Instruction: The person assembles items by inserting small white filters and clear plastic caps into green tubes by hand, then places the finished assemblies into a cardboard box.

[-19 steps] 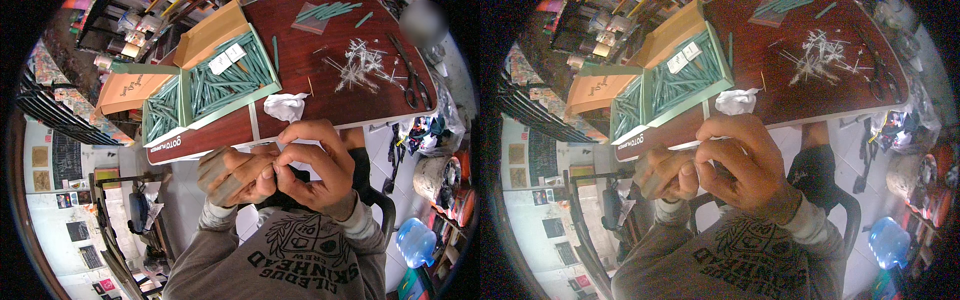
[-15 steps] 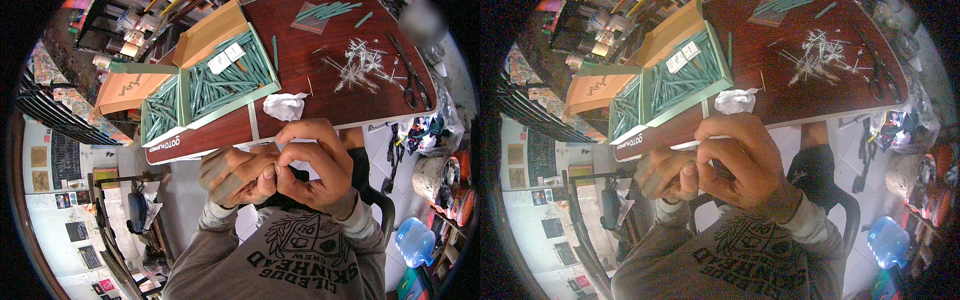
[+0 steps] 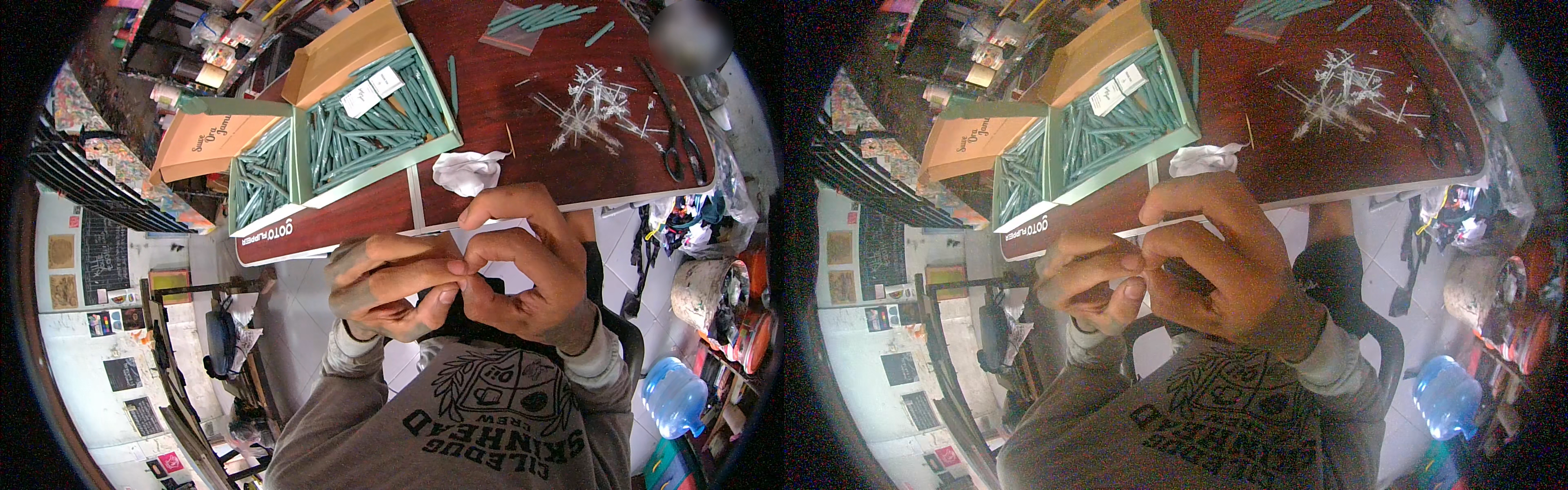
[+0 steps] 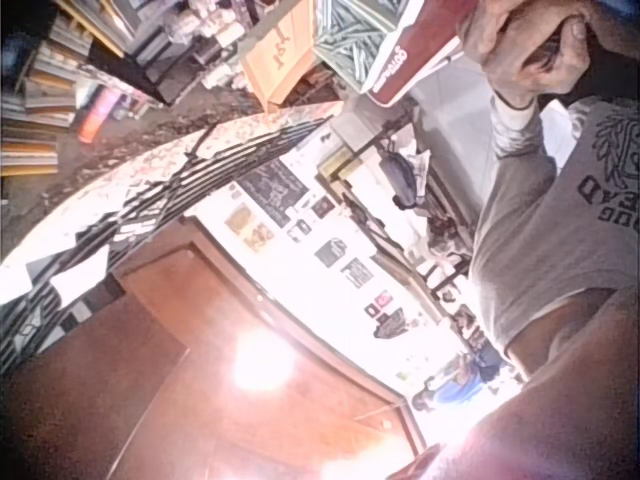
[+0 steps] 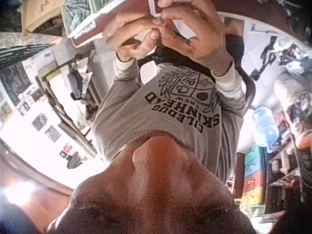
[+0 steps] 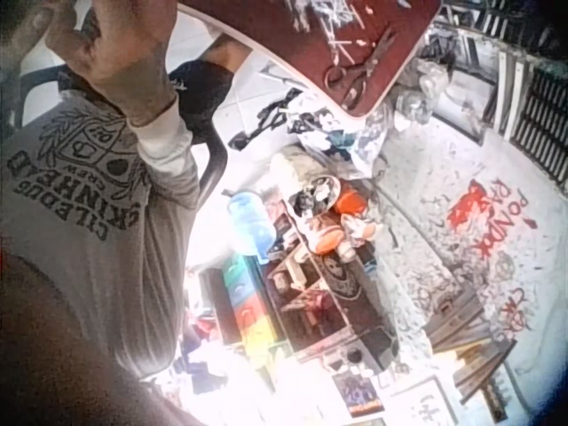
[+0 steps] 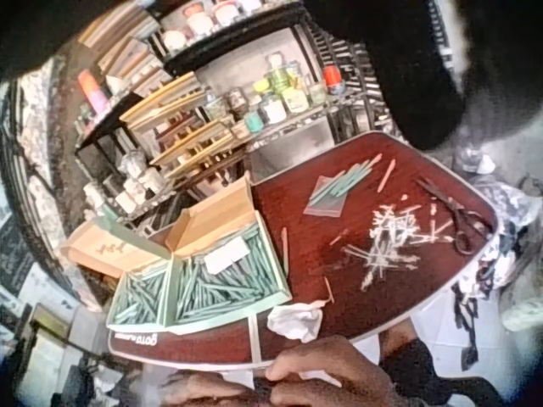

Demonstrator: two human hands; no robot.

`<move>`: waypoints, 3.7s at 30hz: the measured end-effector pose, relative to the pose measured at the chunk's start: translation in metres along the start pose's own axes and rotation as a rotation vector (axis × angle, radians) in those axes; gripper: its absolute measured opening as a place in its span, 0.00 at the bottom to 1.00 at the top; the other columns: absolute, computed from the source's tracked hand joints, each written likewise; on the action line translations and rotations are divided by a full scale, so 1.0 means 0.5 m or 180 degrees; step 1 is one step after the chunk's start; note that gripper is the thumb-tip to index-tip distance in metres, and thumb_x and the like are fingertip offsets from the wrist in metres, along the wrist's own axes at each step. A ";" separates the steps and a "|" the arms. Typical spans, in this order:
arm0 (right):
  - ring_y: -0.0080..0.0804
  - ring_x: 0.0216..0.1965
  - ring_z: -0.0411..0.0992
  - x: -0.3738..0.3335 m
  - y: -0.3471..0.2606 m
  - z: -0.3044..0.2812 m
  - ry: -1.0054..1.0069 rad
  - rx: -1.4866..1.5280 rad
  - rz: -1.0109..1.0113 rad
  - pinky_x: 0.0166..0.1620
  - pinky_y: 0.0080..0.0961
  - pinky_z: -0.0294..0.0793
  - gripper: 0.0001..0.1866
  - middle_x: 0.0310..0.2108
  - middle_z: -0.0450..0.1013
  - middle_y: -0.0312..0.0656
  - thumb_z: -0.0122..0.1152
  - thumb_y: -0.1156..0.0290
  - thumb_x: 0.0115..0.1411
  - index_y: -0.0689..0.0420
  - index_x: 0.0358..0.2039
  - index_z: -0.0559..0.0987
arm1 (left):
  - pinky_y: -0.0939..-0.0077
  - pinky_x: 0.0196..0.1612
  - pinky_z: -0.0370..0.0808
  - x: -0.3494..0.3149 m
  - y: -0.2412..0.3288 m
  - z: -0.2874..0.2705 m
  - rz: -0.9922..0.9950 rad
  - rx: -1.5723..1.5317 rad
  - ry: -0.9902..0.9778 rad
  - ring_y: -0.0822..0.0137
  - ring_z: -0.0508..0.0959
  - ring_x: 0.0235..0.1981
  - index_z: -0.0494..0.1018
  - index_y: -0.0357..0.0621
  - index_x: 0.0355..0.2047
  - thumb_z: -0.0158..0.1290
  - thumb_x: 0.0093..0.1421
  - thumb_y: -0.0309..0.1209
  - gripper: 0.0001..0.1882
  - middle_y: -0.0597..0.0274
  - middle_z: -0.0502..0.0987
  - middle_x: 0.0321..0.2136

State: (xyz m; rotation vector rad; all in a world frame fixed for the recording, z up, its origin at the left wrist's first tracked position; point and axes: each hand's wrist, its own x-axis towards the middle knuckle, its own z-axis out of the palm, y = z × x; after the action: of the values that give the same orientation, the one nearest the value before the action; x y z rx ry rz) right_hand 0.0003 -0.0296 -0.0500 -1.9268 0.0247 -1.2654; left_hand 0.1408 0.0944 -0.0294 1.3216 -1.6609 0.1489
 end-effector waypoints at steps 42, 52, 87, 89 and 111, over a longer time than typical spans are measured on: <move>0.31 0.41 0.76 -0.034 0.026 -0.001 0.0117 0.1035 0.0938 0.44 0.24 0.75 0.10 0.40 0.76 0.49 0.68 0.78 0.56 0.63 0.39 0.81 | 0.82 0.24 0.73 -0.008 0.021 0.047 -0.0869 0.0608 0.0530 0.74 0.78 0.22 0.81 0.39 0.30 0.64 0.51 0.24 0.06 0.62 0.81 0.26; 0.33 0.40 0.76 -0.030 0.020 -0.001 0.0184 0.0846 0.0827 0.39 0.25 0.76 0.08 0.38 0.77 0.48 0.67 0.79 0.56 0.64 0.38 0.81 | 0.84 0.20 0.55 0.022 -0.018 0.034 -0.1100 -0.0643 0.0782 0.81 0.59 0.16 0.80 0.39 0.32 0.62 0.52 0.32 0.10 0.65 0.79 0.24; 0.25 0.39 0.72 -0.001 0.008 0.003 0.0739 0.0563 0.0905 0.42 0.20 0.72 0.07 0.40 0.74 0.45 0.62 0.79 0.61 0.66 0.40 0.79 | 0.84 0.19 0.62 0.064 -0.022 0.058 -0.0267 0.0326 0.0837 0.80 0.66 0.17 0.82 0.41 0.33 0.65 0.46 0.22 0.11 0.64 0.79 0.28; 0.25 0.39 0.72 -0.008 0.020 -0.001 0.0693 0.0834 0.0972 0.42 0.20 0.72 0.07 0.40 0.75 0.45 0.62 0.80 0.61 0.66 0.40 0.79 | 0.84 0.19 0.63 0.065 -0.020 0.059 -0.0213 0.0364 0.0846 0.80 0.68 0.17 0.82 0.41 0.32 0.66 0.46 0.22 0.11 0.63 0.80 0.27; 0.31 0.41 0.74 -0.068 0.098 -0.295 0.2254 0.0907 0.0948 0.44 0.28 0.73 0.05 0.40 0.73 0.42 0.55 0.76 0.66 0.63 0.39 0.75 | 0.63 0.29 0.76 0.335 -0.291 0.375 -0.0362 0.0532 -0.0636 0.54 0.82 0.25 0.84 0.53 0.37 0.58 0.59 0.45 0.14 0.55 0.82 0.25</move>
State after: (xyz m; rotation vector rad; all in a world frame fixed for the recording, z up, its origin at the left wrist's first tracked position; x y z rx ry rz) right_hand -0.1116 -0.1383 -0.0822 -1.1143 0.4497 -1.5771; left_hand 0.1555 -0.1931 -0.0695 1.5971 -1.7643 0.0918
